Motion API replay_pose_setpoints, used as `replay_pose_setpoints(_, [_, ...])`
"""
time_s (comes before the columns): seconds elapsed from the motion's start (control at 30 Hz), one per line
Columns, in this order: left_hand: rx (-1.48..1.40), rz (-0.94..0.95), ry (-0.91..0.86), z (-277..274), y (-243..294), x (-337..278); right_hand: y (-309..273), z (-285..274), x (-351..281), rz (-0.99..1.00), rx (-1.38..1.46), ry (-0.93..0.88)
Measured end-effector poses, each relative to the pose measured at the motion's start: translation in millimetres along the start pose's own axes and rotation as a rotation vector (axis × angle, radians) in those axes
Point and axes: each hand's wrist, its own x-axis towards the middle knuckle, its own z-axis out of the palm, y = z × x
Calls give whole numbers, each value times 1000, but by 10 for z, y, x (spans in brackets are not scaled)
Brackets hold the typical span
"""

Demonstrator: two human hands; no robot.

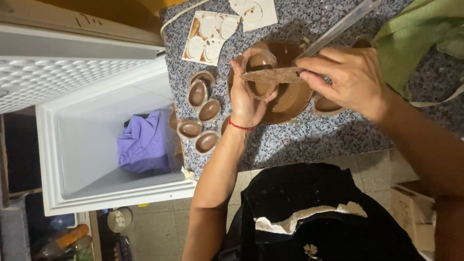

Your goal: Filling egg-shaped molds with melted chocolate and placing them in a freezer

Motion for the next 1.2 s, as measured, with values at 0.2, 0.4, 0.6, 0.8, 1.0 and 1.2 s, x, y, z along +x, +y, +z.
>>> replay_pose_setpoints(0.2, [-94, -131, 70, -110, 5, -69, 131, 16, -22, -148, 21, 33])
replay_pose_setpoints(0.4, [-134, -176, 5, -260, 100, -100, 314, -159, -229, -343, 58, -69])
replay_pose_setpoints(0.6, [-194, -153, 50, -166, 93, -47, -276, -226, -99, 470, 972, -235])
replay_pose_setpoints(0.8, [-241, -73, 42, -349, -239, -168, -597, 231, 88, 1100, 1575, 49])
replay_pose_setpoints(1.0, [-344, -64, 122, -233, -71, -278, -425, 222, 186, 1130, 1571, 51])
replay_pose_setpoints(1.2, [-206, -433, 104, -255, 268, -274, -253, -137, 688, 1103, 958, -683])
